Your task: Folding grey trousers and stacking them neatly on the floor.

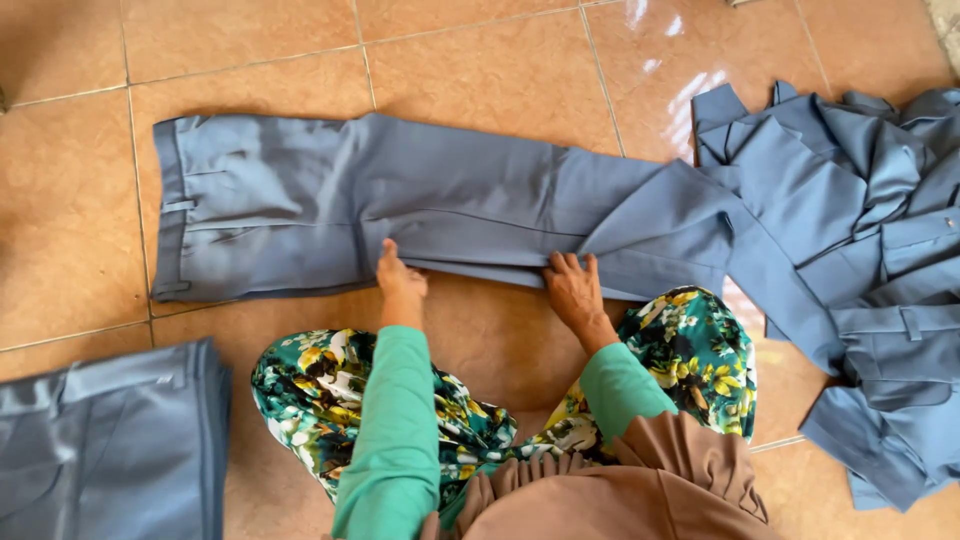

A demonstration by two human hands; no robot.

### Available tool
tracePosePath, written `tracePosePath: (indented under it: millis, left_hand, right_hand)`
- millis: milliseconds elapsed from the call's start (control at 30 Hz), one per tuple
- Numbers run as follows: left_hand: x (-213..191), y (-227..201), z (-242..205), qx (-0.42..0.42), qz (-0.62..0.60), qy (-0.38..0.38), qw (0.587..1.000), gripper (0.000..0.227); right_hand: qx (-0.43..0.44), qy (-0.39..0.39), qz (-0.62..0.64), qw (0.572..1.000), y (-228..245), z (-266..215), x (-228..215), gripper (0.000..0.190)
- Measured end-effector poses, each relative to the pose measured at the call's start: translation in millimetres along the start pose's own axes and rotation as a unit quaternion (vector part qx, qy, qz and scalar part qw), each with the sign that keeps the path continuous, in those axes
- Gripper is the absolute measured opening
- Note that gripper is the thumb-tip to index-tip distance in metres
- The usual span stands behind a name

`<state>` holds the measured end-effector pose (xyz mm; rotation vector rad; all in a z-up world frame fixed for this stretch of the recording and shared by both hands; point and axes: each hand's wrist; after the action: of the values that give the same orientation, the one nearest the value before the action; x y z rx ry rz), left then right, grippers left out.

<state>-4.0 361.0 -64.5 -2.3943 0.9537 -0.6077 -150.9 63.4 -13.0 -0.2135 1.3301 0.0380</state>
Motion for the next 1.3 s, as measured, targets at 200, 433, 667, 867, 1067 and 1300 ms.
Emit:
tracePosePath:
  millis: [200,433,667,867,1067,1300]
  left_hand:
    - [-38.7,-77.5,33.9,0.056,-0.126,0.007,0.99,0.078]
    - [-155.2,-71.4,160.2,0.486,0.314,-0.187,0.793,0.06]
    - [-78.6,-12.0,22.2,0.268,-0.151,-0.148,0.94,0.052]
    - [-21.7,78.5,-37.0,-0.029,0.119,0.072,0.99,0.056]
    - [22.3,62.1,-29.6,0.059,0.116,0.008,0.991,0.054]
    - [29.3,-2.9,-99.7,0.218,0.166,0.098,0.957,0.03]
  right_hand:
    - [0.0,0.004,0.043,0.999,37.2,16.0,11.7,0.016]
    - [-0.008,0.028,0.059,0.998,50.3,26.5,1.8,0.016]
    - [0.011,0.113,0.051,0.992,52.2,27.6,-21.5,0.03]
    - [-0.004,0.197,0.016,0.98,47.2,33.0,-58.1,0.044]
    - [-0.002,0.187,-0.008,0.982,27.1,27.8,-59.6,0.054]
    - [0.04,0.131,0.012,0.99,25.2,20.2,-137.7,0.052]
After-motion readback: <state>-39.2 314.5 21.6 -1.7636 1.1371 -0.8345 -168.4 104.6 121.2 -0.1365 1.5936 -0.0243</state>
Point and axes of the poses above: each hand's wrist, its own z-axis towards the middle knuckle, its own x-axis out of the palm, y = z × x, and after that the axes turned 2 degrees about z, right-handed
